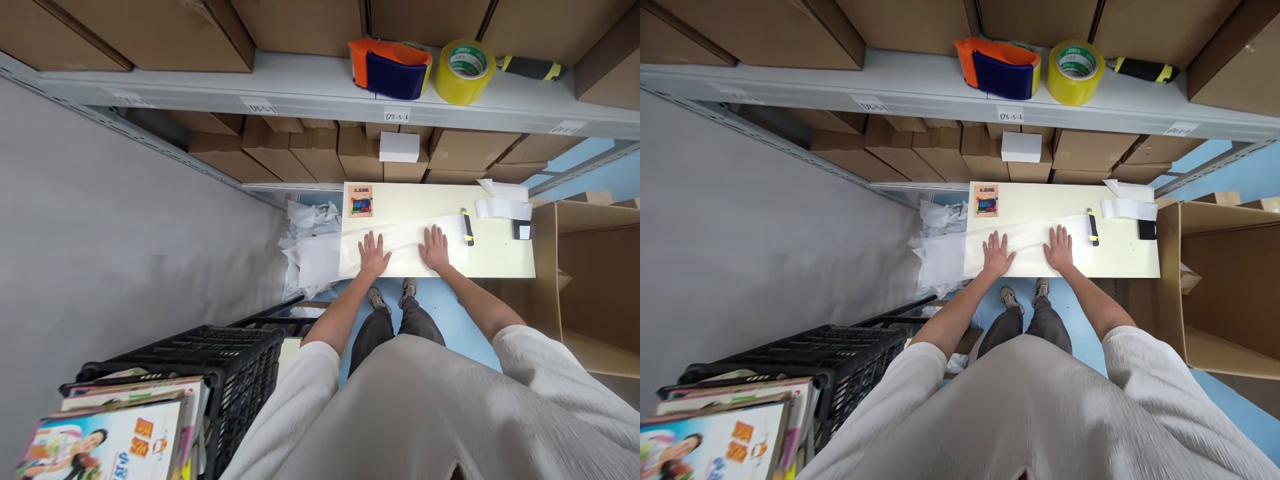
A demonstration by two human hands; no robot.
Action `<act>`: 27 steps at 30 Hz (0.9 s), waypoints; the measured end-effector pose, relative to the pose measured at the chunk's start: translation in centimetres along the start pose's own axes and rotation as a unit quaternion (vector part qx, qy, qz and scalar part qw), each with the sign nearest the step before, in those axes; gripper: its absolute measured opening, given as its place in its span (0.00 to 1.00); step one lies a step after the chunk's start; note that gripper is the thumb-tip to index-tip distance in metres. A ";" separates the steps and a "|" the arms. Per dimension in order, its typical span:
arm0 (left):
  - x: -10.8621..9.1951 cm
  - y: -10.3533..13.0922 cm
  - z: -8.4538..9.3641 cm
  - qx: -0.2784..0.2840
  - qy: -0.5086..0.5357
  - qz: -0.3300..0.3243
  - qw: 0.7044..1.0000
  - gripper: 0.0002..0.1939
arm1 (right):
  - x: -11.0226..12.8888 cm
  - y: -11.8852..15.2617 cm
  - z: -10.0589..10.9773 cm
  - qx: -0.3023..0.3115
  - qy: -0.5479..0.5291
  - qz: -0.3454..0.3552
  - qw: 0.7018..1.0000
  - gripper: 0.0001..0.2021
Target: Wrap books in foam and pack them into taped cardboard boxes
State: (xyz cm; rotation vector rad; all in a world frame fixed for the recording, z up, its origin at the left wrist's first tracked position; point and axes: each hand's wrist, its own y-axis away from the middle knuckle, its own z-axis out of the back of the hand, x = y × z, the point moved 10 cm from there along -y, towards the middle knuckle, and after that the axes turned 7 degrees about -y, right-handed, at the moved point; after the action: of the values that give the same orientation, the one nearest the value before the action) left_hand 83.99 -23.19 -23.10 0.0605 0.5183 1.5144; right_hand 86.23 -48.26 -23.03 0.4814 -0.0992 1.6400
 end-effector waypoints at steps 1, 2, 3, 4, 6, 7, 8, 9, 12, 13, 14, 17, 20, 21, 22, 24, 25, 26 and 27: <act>0.5 0.1 -0.6 0.008 -0.004 -0.001 1.000 0.44 | -0.3 0.6 -0.7 0.005 0.004 -0.015 1.000 0.39; 0.9 0.1 -1.0 0.015 -0.006 -0.005 1.000 0.45 | -0.5 1.1 -1.3 0.010 0.009 -0.025 1.000 0.40; 1.4 0.2 -1.3 0.019 -0.007 -0.012 1.000 0.46 | -0.4 1.5 -1.9 0.011 0.013 -0.032 0.999 0.41; 1.8 0.2 -1.5 0.021 -0.008 -0.020 1.000 0.47 | -0.2 1.8 -2.3 0.009 0.017 -0.037 0.999 0.42; 2.6 0.3 -1.5 0.022 -0.012 -0.036 0.999 0.49 | 0.6 2.2 -2.9 -0.002 0.026 -0.049 0.998 0.43; 3.1 0.4 -1.4 0.022 -0.015 -0.039 0.999 0.50 | 1.0 2.3 -3.1 -0.010 0.030 -0.056 0.998 0.43; 3.5 0.4 -1.2 0.021 -0.018 -0.040 0.999 0.51 | 1.4 2.4 -3.3 -0.016 0.032 -0.064 0.997 0.44; 4.0 0.4 -1.0 0.022 -0.021 -0.041 0.999 0.52 | 1.8 2.4 -3.4 -0.021 0.031 -0.070 0.997 0.44; 5.3 0.3 -0.3 0.025 -0.024 -0.038 0.999 0.53 | 3.3 2.2 -3.5 -0.025 0.020 -0.066 0.997 0.45; 5.6 0.3 -0.2 0.027 -0.025 -0.036 0.999 0.54 | 3.8 2.0 -3.5 -0.023 0.017 -0.056 0.998 0.45; 5.8 0.3 0.0 0.029 -0.026 -0.033 0.999 0.55 | 4.4 1.8 -3.4 -0.019 0.015 -0.042 0.999 0.44; 6.1 0.2 0.6 0.023 -0.027 -0.026 0.999 0.54 | 6.2 1.1 -3.6 0.009 0.021 0.000 1.000 0.43; 5.8 -0.1 1.0 0.011 -0.015 -0.019 1.000 0.52 | 7.1 0.6 -3.9 0.034 0.019 0.020 0.999 0.42; 5.8 -0.2 1.1 0.008 -0.010 -0.014 1.000 0.52 | 7.1 0.4 -3.8 0.035 0.013 0.022 0.999 0.41; 5.8 -0.3 1.1 0.005 -0.006 -0.008 1.000 0.51 | 6.9 0.4 -3.6 0.033 0.006 0.024 0.999 0.40; 6.1 -0.4 1.2 0.001 -0.002 0.003 1.000 0.51 | 6.0 0.4 -3.1 0.027 -0.002 0.025 0.999 0.39; 6.4 -0.4 1.2 -0.001 0.000 0.009 1.000 0.52 | 5.4 0.4 -2.8 0.023 -0.003 0.025 0.999 0.39; 6.7 -0.5 1.2 -0.004 0.002 0.017 1.000 0.53 | 4.7 0.5 -2.5 0.019 -0.001 0.022 1.000 0.39; 7.1 -0.4 1.3 -0.007 0.004 0.026 1.000 0.55 | 3.9 0.6 -2.1 0.015 0.003 0.019 1.000 0.40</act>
State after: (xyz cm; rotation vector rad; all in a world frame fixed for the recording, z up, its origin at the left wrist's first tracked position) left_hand 84.65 -16.08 -24.18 0.0573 0.5172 1.5687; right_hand 84.96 -44.01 -23.39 0.5004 -0.0812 1.6824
